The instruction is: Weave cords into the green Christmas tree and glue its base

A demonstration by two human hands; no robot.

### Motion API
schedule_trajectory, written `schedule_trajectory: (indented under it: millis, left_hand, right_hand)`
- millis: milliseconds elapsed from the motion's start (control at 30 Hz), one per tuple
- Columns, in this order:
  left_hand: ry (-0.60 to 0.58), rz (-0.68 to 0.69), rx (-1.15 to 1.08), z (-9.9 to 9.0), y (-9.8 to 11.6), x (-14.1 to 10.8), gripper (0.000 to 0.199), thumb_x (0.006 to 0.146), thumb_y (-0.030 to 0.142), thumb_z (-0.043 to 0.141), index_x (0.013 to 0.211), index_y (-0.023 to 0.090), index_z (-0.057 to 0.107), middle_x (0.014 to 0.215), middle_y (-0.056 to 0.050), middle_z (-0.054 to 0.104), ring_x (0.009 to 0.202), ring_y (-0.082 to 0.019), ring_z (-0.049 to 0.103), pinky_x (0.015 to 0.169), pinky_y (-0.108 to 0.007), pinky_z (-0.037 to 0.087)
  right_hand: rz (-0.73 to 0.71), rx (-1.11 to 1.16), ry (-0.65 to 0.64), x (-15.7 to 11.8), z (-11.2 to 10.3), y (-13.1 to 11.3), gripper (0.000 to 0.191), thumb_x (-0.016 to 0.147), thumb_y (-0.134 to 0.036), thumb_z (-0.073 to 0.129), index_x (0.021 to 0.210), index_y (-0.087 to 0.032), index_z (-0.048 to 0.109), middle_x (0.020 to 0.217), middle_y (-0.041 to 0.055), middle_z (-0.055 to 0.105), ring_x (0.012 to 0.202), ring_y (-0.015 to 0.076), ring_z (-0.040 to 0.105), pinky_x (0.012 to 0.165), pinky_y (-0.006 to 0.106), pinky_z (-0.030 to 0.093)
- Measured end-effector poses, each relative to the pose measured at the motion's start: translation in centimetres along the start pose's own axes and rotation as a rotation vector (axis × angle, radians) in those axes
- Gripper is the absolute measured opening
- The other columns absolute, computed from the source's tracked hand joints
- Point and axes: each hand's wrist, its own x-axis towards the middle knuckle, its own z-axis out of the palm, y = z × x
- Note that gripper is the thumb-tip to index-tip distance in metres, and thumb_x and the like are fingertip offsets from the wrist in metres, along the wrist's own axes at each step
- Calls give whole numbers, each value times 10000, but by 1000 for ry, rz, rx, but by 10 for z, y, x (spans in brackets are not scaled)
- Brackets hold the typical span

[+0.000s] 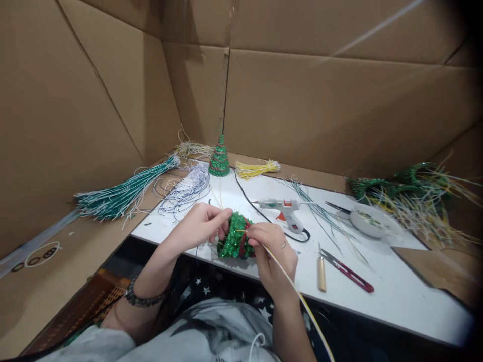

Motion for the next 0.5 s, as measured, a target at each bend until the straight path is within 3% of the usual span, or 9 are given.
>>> schedule_trajectory:
  millis: [100, 200, 333, 500]
  left_hand:
    - [-139, 13, 9, -2, -1, -1, 520, 915, 528, 493, 570, 146, 570, 436, 47, 455, 393, -65, 379, 427, -197, 280]
    - [-203, 9, 10, -3, -3, -1, 438, 852, 511, 610, 608, 154, 542, 478, 67, 403, 439, -65, 342, 426, -200, 234]
    - [-236, 12, -50, -2, -4, 1, 363, 824, 477, 660, 698, 147, 575, 551, 70, 410, 491, -63, 320, 450, -192, 226]
    - [-216, 12, -77, -1, -4, 3, 374, 819, 460, 671, 665, 144, 544, 558, 67, 391, 514, -64, 312, 464, -197, 215]
  right_hand:
    - [8, -7, -16, 0, 1, 1, 172, 938, -83, 537, 1030, -210, 607, 930, 60, 708, 877, 172, 666, 786, 338, 547]
    - [6, 19, 4, -2, 1, 1, 218, 920, -47, 545, 1041, -216, 609, 946, 62, 721, 907, 176, 679, 804, 349, 556]
    - [-43, 71, 28, -4, 0, 3, 241, 899, -15, 548, 1031, -208, 607, 921, 62, 728, 890, 178, 684, 795, 365, 566]
    - [-106, 23, 12, -6, 2, 10, 288, 848, 21, 607, 1038, -196, 616, 897, 63, 730, 846, 176, 681, 772, 355, 575]
